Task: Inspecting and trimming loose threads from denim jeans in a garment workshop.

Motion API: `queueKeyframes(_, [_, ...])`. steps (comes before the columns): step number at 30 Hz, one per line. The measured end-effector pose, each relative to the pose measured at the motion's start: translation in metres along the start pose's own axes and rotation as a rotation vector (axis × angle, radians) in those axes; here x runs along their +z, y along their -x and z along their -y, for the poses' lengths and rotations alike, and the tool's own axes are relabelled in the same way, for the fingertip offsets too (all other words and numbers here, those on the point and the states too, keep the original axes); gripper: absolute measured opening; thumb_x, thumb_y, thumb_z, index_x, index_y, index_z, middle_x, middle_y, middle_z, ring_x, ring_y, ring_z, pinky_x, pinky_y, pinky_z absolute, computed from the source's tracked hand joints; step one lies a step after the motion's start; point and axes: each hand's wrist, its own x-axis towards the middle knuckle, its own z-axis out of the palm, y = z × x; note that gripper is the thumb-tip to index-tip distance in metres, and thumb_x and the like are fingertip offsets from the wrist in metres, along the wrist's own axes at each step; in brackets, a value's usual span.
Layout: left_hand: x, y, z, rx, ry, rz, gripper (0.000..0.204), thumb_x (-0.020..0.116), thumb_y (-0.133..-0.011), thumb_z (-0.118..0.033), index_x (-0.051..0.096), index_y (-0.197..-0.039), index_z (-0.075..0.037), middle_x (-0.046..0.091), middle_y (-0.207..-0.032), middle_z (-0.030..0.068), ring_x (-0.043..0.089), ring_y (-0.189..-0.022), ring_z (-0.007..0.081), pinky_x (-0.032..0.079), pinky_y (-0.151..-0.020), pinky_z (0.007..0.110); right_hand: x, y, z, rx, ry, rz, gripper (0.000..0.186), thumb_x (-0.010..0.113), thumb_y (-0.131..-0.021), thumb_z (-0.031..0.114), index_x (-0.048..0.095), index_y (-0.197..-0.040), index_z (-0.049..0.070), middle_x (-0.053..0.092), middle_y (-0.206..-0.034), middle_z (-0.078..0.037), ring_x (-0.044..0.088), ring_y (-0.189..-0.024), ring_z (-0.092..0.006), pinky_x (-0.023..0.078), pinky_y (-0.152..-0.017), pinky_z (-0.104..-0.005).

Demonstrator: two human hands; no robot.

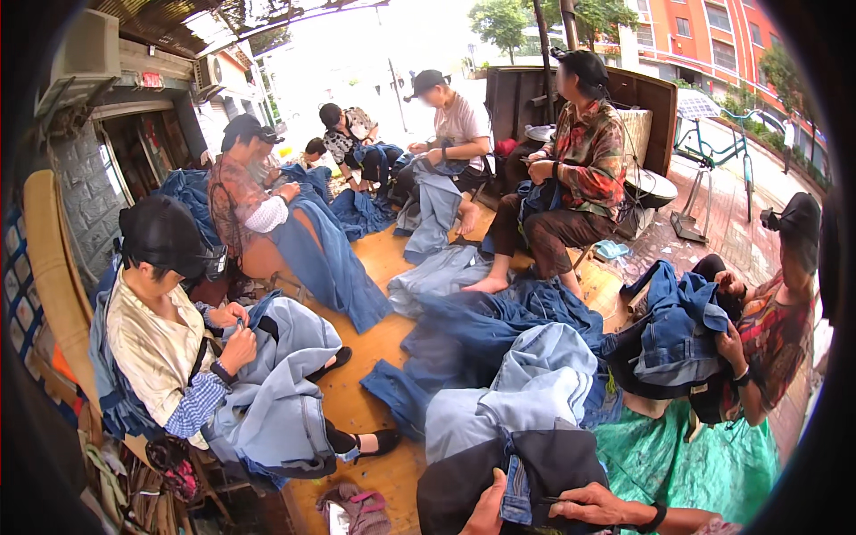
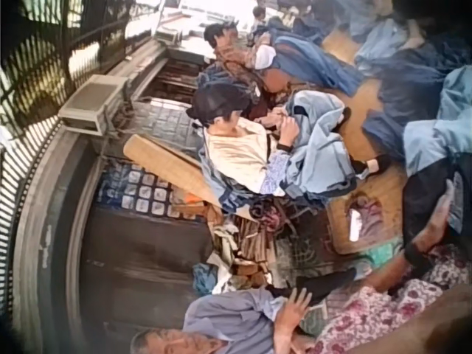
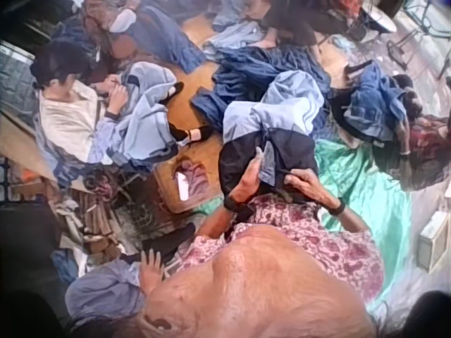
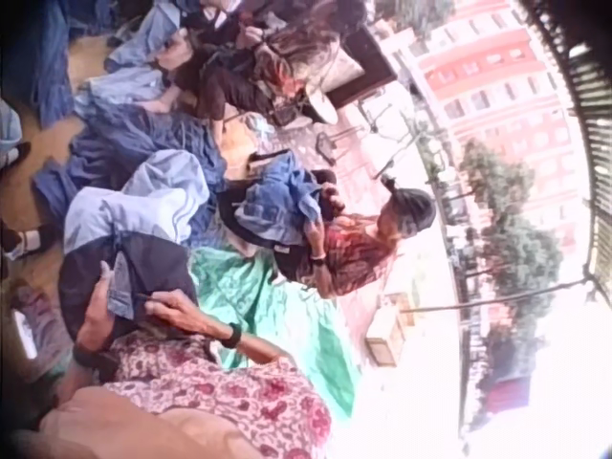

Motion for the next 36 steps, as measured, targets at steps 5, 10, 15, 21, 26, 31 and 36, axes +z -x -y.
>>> queueKeyframes(5, [0.013, -0.006, -0.047, -0.473, 0.277, 0.117, 0.019, 0.063, -0.093, -0.011, 0.064, -0.111, -0.005, 0.065, -0.088, -0.0017, 0.062, -0.078, 0.0098, 0.047, -0.07, 0.024, -0.013, -0.014, 0.008, 0.084, -0.461, 0.043, 0.033, 0.052, -0.104, 0.026, 0.066, -0.118, 0.0, 0.068, -0.102, -0.005, 0.063, -0.092, -0.0118, 0.048, -0.078, -0.0251])
queueKeyframes(10, [-0.002, -0.003, -0.035, -0.342, 0.046, 0.179, 0.019, 0.066, -0.093, -0.017, 0.065, -0.108, -0.005, 0.064, -0.086, -0.0022, 0.06, -0.075, 0.0079, 0.047, -0.067, 0.024, -0.042, -0.051, -0.017, -0.473, 0.367, -0.213, 0.024, 0.054, -0.101, 0.02, 0.068, -0.111, 0.003, 0.059, -0.129, -0.011, 0.063, -0.099, -0.0183, 0.047, -0.09, -0.0296])
queueKeyframes(15, [0.0, -0.005, -0.045, -0.416, 0.113, 0.127, 0.019, 0.067, -0.093, -0.016, 0.066, -0.107, -0.004, 0.063, -0.082, -0.0029, 0.057, -0.072, 0.0067, 0.047, -0.068, 0.023, -0.068, -0.05, 0.027, -0.182, -0.001, -0.633, 0.028, 0.057, -0.1, 0.024, 0.068, -0.097, -0.001, 0.069, -0.104, -0.013, 0.066, -0.094, -0.0198, 0.053, -0.079, -0.034])
queueKeyframes(21, [0.009, 0.009, -0.059, -0.354, 0.041, 0.111, 0.016, 0.067, -0.093, -0.014, 0.068, -0.104, -0.003, 0.065, -0.087, -0.004, 0.058, -0.076, 0.0044, 0.047, -0.069, 0.022, -0.026, -0.067, -0.033, 0.025, -0.325, -0.135, 0.031, 0.048, -0.104, 0.018, 0.064, -0.099, -0.007, 0.067, -0.109, -0.016, 0.068, -0.097, -0.0203, 0.057, -0.08, -0.0314])
queueKeyframes(26, [0.0, 0.018, -0.071, -0.409, -0.055, 0.133, 0.016, 0.068, -0.093, -0.012, 0.068, -0.105, -0.002, 0.067, -0.087, -0.0053, 0.058, -0.077, 0.0033, 0.047, -0.07, 0.021, -0.018, -0.069, -0.03, 0.033, -0.232, -0.342, 0.036, 0.048, -0.104, 0.028, 0.066, -0.095, -0.002, 0.069, -0.078, -0.008, 0.068, -0.069, -0.0137, 0.051, -0.054, -0.0244])
queueKeyframes(31, [-0.025, 0.014, -0.082, -0.283, -0.126, -0.145, 0.012, 0.072, -0.087, -0.007, 0.067, -0.095, 0.0, 0.069, -0.084, 0.0029, 0.064, -0.075, 0.0108, 0.052, -0.068, 0.025, -0.021, -0.08, -0.014, 0.037, -0.129, -0.369, 0.035, 0.047, -0.103, 0.03, 0.064, -0.093, 0.001, 0.066, -0.07, -0.006, 0.061, -0.06, -0.0105, 0.047, -0.05, -0.0248])
queueKeyframes(36, [-0.049, 0.025, -0.113, -0.128, -0.12, -0.522, 0.008, 0.065, -0.092, -0.007, 0.064, -0.096, 0.0, 0.066, -0.076, 0.0051, 0.063, -0.064, 0.0134, 0.053, -0.063, 0.027, -0.029, -0.085, -0.019, -0.024, -0.242, -0.388, 0.038, 0.049, -0.104, 0.033, 0.064, -0.092, 0.0, 0.063, -0.072, -0.003, 0.061, -0.061, -0.0083, 0.043, -0.047, -0.0204])
